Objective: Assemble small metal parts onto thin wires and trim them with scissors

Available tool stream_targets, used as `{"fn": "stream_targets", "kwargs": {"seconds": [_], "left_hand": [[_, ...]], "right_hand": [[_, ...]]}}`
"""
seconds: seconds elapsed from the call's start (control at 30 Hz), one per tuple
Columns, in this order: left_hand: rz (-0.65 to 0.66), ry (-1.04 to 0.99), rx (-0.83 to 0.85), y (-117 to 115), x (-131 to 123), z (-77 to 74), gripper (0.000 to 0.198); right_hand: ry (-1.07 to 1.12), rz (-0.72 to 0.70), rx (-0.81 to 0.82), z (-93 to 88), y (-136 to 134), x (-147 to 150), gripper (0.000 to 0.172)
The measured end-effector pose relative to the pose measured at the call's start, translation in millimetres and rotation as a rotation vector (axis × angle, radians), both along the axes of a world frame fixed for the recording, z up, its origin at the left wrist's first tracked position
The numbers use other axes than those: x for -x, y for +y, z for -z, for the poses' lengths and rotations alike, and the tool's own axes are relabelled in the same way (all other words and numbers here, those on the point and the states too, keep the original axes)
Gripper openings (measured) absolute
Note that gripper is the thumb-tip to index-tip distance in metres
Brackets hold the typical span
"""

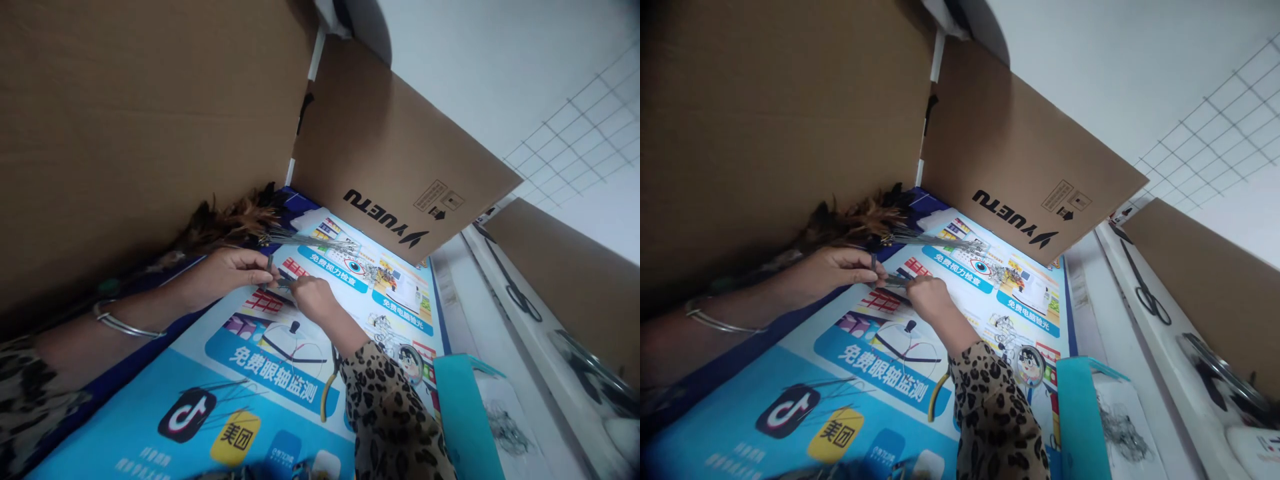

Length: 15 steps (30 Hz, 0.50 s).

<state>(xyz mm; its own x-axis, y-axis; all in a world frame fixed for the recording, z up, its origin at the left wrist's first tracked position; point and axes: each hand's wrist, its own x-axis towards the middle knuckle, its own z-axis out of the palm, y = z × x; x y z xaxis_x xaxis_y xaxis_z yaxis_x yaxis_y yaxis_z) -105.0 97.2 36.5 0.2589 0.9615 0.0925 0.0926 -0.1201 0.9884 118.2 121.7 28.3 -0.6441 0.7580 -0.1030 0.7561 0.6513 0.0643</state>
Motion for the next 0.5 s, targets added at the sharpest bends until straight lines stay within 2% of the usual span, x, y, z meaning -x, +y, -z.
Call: {"fn": "stream_targets", "kwargs": {"seconds": [0.17, 0.33, 0.5], "left_hand": [[-0.038, 0.019, -0.035, -1, 10, 3.6, 0.025], [-0.043, -0.037, 0.028, -4, 8, 7.8, 0.024], [-0.039, -0.004, 0.043, -5, 6, 9.6, 0.026]], "right_hand": [[-0.08, -0.085, 0.003, -8.6, 2, 13, 0.019], [-0.11, -0.084, -0.001, -12.9, 6, 19, 0.02], [-0.084, 0.008, -0.041, -24.1, -5, -4, 0.022]]}}
